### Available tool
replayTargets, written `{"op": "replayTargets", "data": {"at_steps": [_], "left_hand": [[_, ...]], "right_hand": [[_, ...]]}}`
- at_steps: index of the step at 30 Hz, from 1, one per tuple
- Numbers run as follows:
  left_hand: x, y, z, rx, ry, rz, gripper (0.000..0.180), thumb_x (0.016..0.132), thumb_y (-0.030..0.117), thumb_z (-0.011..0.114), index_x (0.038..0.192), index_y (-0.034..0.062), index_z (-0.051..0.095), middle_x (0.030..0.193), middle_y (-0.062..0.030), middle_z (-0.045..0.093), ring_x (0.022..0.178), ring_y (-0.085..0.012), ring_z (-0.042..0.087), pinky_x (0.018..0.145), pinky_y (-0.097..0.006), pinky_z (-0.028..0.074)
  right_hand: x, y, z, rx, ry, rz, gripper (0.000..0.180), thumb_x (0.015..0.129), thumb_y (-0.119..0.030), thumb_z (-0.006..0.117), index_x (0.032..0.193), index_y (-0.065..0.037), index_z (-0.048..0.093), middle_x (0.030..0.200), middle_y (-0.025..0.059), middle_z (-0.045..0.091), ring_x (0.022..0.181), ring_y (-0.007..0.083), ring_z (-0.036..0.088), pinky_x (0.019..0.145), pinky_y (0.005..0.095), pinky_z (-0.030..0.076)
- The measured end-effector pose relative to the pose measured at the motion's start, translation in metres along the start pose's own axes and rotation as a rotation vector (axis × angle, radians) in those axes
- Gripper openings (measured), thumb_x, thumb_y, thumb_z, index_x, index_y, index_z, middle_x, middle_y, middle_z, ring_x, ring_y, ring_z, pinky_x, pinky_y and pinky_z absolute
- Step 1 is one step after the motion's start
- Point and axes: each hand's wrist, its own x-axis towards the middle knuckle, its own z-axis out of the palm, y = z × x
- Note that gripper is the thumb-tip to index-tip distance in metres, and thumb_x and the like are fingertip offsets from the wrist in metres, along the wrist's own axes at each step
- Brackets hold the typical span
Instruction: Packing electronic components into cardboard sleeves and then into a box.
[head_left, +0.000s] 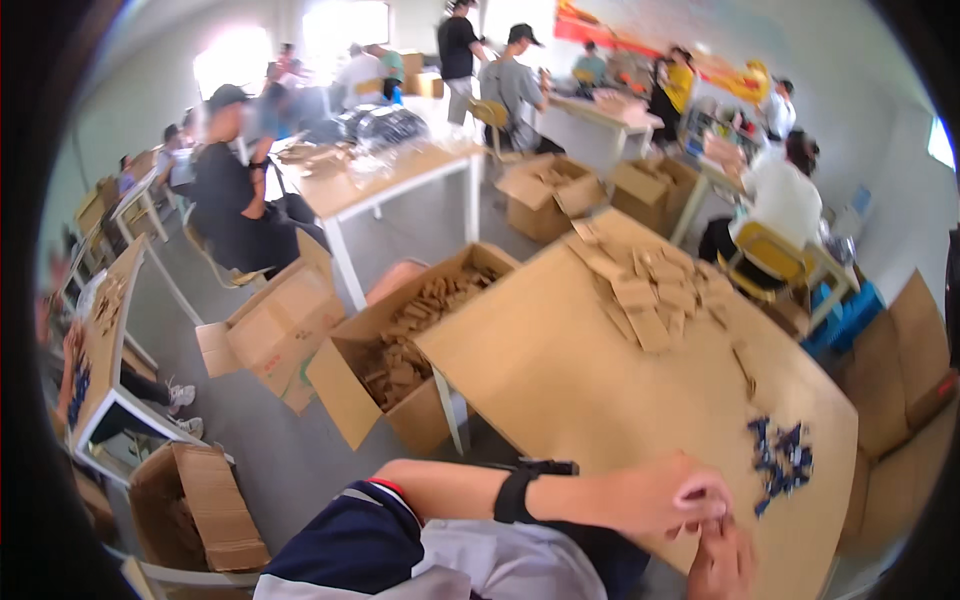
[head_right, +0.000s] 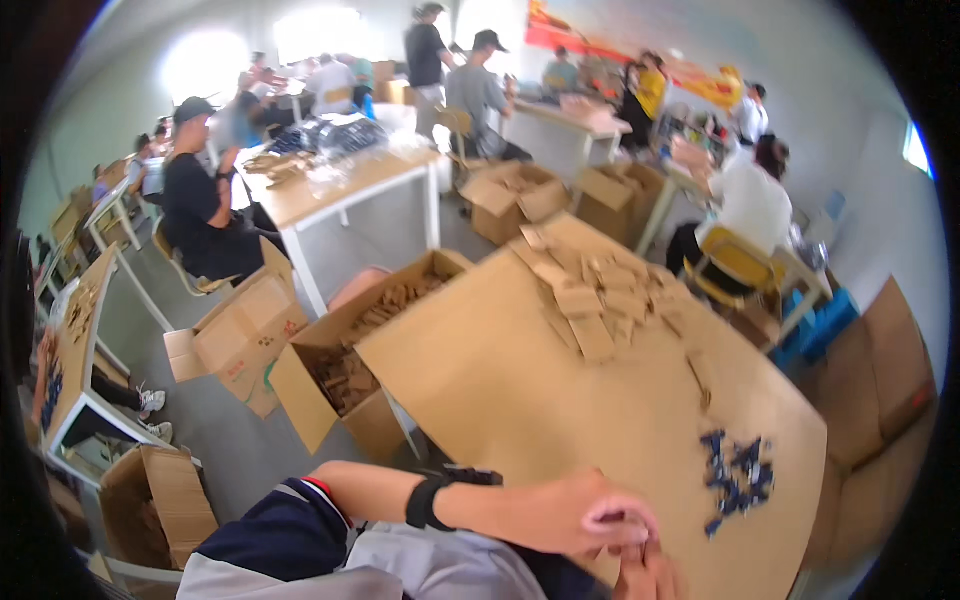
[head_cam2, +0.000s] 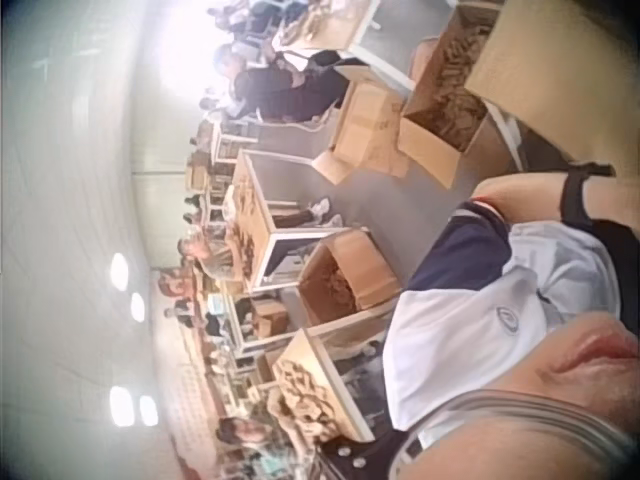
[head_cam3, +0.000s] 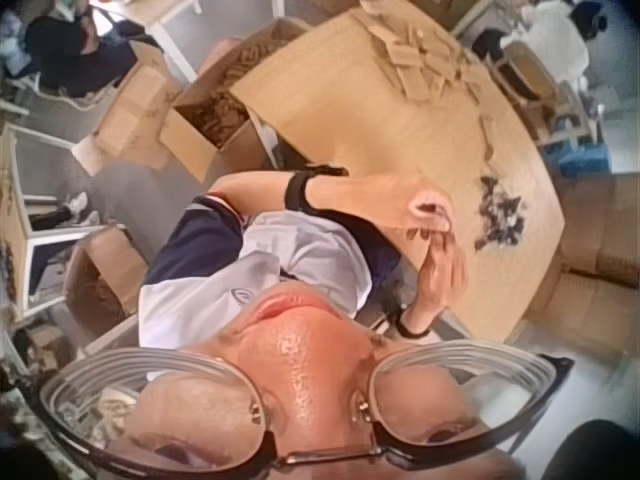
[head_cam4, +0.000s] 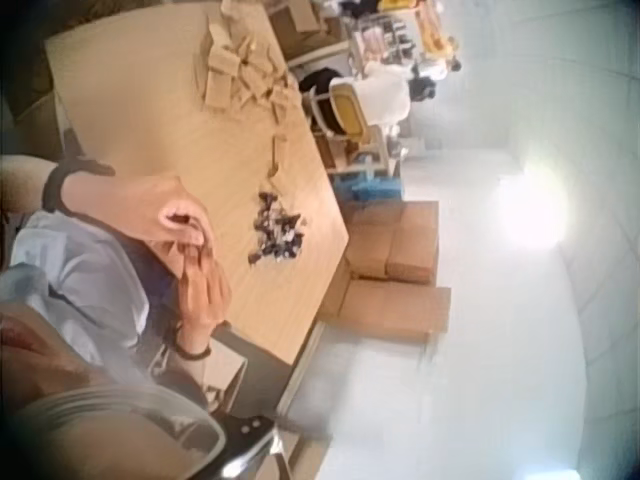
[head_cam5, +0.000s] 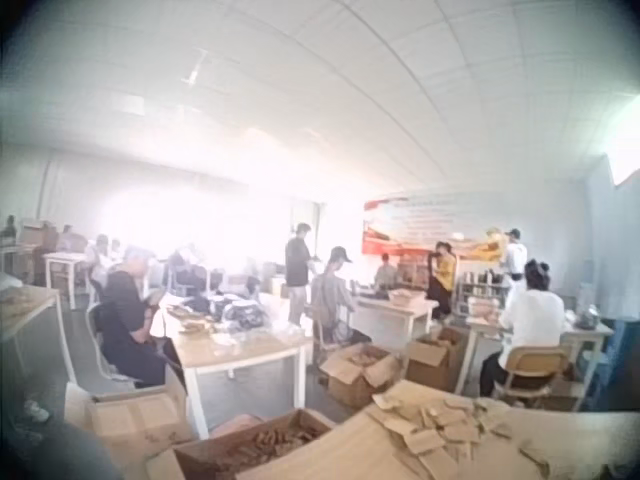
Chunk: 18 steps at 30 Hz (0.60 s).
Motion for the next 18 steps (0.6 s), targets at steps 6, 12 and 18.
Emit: {"op": "replayTargets", "data": {"at_steps": [6,12,18], "left_hand": [[-0.020,-0.018,0.015,-0.408,0.323,-0.107,0.018,0.098,0.011,0.056,0.110,0.0007,0.065,0.085,-0.0083,0.072,0.076,-0.0130,0.070,0.068,-0.024,0.055],[-0.021,-0.029,0.038,0.261,0.722,0.238,0.018,0.088,-0.006,0.059,0.104,-0.0025,0.068,0.090,-0.0120,0.072,0.069,-0.0173,0.070,0.060,-0.025,0.055],[-0.029,-0.020,0.035,0.084,0.562,0.143,0.013,0.090,-0.003,0.061,0.101,-0.0043,0.068,0.085,-0.0116,0.071,0.069,-0.0158,0.071,0.058,-0.022,0.054]], "right_hand": [[0.021,-0.034,0.011,0.328,0.066,0.475,0.024,0.072,-0.002,0.081,0.094,-0.003,0.070,0.071,0.0085,0.064,0.064,0.0142,0.060,0.055,0.0251,0.047],[0.009,-0.060,0.045,0.578,0.283,0.736,0.019,0.080,0.003,0.074,0.098,0.002,0.070,0.067,0.0084,0.063,0.055,0.0088,0.053,0.046,0.0226,0.040],[0.003,-0.018,0.007,0.938,-0.004,0.621,0.038,0.069,0.005,0.078,0.105,-0.001,0.070,0.076,0.0115,0.067,0.059,0.0132,0.056,0.051,0.0251,0.042]]}}
